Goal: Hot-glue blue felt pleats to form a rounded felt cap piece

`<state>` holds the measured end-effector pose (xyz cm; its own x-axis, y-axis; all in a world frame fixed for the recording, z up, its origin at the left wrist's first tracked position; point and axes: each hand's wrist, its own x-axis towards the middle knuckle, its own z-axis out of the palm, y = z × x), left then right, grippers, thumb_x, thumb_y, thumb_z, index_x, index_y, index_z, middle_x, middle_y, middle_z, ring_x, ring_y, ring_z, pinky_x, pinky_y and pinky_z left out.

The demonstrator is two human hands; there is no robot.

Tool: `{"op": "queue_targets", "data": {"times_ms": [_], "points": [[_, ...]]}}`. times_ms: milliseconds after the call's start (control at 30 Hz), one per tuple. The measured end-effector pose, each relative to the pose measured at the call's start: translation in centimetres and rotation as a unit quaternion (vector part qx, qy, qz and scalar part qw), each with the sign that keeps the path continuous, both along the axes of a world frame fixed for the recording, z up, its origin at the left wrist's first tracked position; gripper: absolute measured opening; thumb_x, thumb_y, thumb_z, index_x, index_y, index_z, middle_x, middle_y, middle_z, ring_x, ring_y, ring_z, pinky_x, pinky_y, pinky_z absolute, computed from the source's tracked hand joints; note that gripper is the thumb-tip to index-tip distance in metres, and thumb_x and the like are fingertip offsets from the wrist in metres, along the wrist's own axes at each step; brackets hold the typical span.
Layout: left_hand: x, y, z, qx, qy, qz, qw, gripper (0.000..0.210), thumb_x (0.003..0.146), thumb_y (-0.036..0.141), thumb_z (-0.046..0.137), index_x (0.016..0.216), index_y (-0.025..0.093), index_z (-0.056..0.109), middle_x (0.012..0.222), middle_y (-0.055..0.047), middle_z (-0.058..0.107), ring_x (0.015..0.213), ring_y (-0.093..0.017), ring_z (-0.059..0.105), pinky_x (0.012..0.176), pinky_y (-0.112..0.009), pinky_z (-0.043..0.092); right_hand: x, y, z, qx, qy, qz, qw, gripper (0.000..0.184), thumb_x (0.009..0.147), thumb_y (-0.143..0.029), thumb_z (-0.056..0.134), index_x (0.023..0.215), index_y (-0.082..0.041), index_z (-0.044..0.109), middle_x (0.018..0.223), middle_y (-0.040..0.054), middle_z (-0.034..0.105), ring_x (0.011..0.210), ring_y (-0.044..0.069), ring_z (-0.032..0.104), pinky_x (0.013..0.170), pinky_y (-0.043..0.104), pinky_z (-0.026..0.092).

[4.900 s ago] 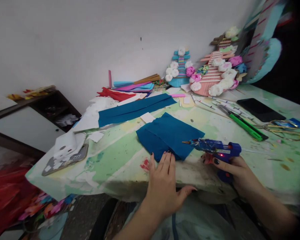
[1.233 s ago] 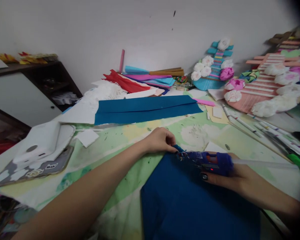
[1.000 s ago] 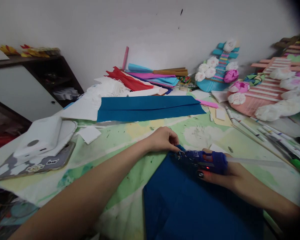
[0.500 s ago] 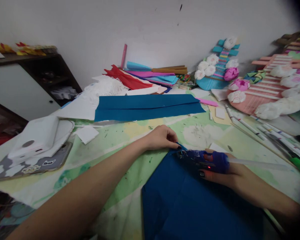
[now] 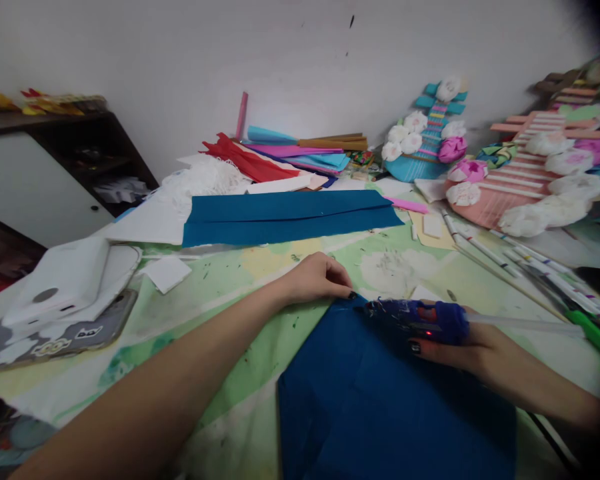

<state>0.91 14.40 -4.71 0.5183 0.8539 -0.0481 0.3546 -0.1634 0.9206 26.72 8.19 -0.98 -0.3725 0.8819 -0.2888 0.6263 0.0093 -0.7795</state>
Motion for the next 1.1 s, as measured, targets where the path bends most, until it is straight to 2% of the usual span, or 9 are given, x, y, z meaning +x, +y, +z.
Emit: {"op": "queue_targets", "data": {"times_ms": [300, 433, 533, 600, 667, 800, 867, 1000, 1100], "points": [[0.8, -1.5, 0.6, -0.022, -0.016, 0.042, 0.999, 0.008, 0.068, 0.019, 0.071, 0.073, 0.014, 0.072, 0.07, -0.004, 0.07, 0.064, -0.013, 0.061, 0.06, -0.023, 0.046, 1.5, -0.2, -0.1, 0.018, -0.04, 0.005, 0.999, 0.046, 0.072, -0.06, 0.066, 0.101, -0.025, 0.073, 0.115, 0.0082, 0.067, 0.111, 0.038, 0.055, 0.101, 0.047, 0.041], [1.5, -2.8, 1.5, 0.03, 0.041, 0.047, 0.998, 0.004, 0.071, 0.016, 0.069, 0.072, 0.016, 0.072, 0.067, -0.002, 0.069, 0.062, -0.012, 0.061, 0.059, -0.022, 0.044, 2.2, -0.6, -0.2, 0.052, -0.104, -0.016, 0.993, 0.051, 0.069, -0.069, 0.061, 0.095, -0.028, 0.076, 0.119, 0.0086, 0.064, 0.115, 0.04, 0.05, 0.101, 0.049, 0.04], [1.9, -3.9, 2.0, 0.096, 0.106, 0.034, 0.989, 0.004, 0.074, 0.016, 0.068, 0.073, 0.018, 0.071, 0.069, -0.001, 0.069, 0.063, -0.012, 0.061, 0.061, -0.022, 0.044, 2.4, -0.9, -0.1, 0.062, -0.108, -0.01, 0.992, 0.052, 0.07, -0.07, 0.059, 0.096, -0.029, 0.075, 0.116, 0.0084, 0.064, 0.112, 0.038, 0.052, 0.1, 0.047, 0.041], [2.0, -4.8, 2.1, 0.163, 0.163, 0.006, 0.973, 0.005, 0.078, 0.018, 0.066, 0.076, 0.019, 0.07, 0.075, -0.002, 0.069, 0.071, -0.014, 0.062, 0.066, -0.025, 0.045, 2.5, -1.0, 0.1, 0.071, -0.105, -0.017, 0.992, 0.053, 0.069, -0.071, 0.061, 0.097, -0.028, 0.075, 0.113, 0.0088, 0.065, 0.11, 0.038, 0.053, 0.099, 0.047, 0.042], [2.2, -5.8, 2.0, 0.251, 0.228, -0.027, 0.94, 0.01, 0.084, 0.019, 0.059, 0.08, 0.019, 0.069, 0.081, -0.004, 0.068, 0.078, -0.018, 0.061, 0.068, -0.028, 0.046, 2.5, -1.0, 0.3, 0.075, -0.091, -0.033, 0.992, 0.053, 0.068, -0.07, 0.063, 0.097, -0.027, 0.075, 0.115, 0.0086, 0.065, 0.111, 0.039, 0.053, 0.099, 0.048, 0.041], [2.8, -7.7, 1.6, 0.429, 0.337, -0.065, 0.836, 0.02, 0.087, 0.011, 0.046, 0.078, 0.015, 0.064, 0.075, -0.008, 0.061, 0.07, -0.02, 0.056, 0.054, -0.029, 0.043, 3.0, -1.5, 0.2, 0.049, -0.015, -0.055, 0.997, 0.052, 0.069, -0.066, 0.065, 0.104, -0.028, 0.074, 0.116, 0.0066, 0.067, 0.106, 0.037, 0.058, 0.098, 0.049, 0.043], [3.0, -8.5, 1.5, 0.483, 0.354, -0.069, 0.798, 0.02, 0.083, 0.007, 0.046, 0.075, 0.015, 0.062, 0.071, -0.008, 0.059, 0.064, -0.02, 0.054, 0.049, -0.03, 0.043, 3.6, -1.9, -0.3, 0.045, 0.007, -0.086, 0.995, 0.056, 0.066, -0.065, 0.068, 0.108, -0.027, 0.072, 0.113, 0.0069, 0.069, 0.099, 0.037, 0.062, 0.099, 0.051, 0.043], [3.0, -9.6, 1.7, 0.499, 0.341, -0.071, 0.793, 0.018, 0.08, 0.007, 0.047, 0.079, 0.013, 0.064, 0.074, -0.01, 0.062, 0.063, -0.02, 0.055, 0.049, -0.031, 0.05, 5.0, -3.0, -2.4, 0.079, 0.019, -0.162, 0.983, 0.058, 0.06, -0.062, 0.075, 0.107, -0.029, 0.071, 0.113, 0.0053, 0.069, 0.101, 0.038, 0.062, 0.103, 0.054, 0.04], [2.9, -10.2, 1.9, 0.501, 0.345, -0.075, 0.79, 0.02, 0.075, 0.005, 0.048, 0.085, 0.01, 0.065, 0.08, -0.012, 0.066, 0.067, -0.021, 0.06, 0.054, -0.033, 0.055, 5.6, -3.6, -4.0, 0.128, 0.027, -0.197, 0.972, 0.058, 0.055, -0.058, 0.079, 0.105, -0.031, 0.071, 0.111, 0.0028, 0.07, 0.103, 0.036, 0.062, 0.099, 0.049, 0.047]]}}
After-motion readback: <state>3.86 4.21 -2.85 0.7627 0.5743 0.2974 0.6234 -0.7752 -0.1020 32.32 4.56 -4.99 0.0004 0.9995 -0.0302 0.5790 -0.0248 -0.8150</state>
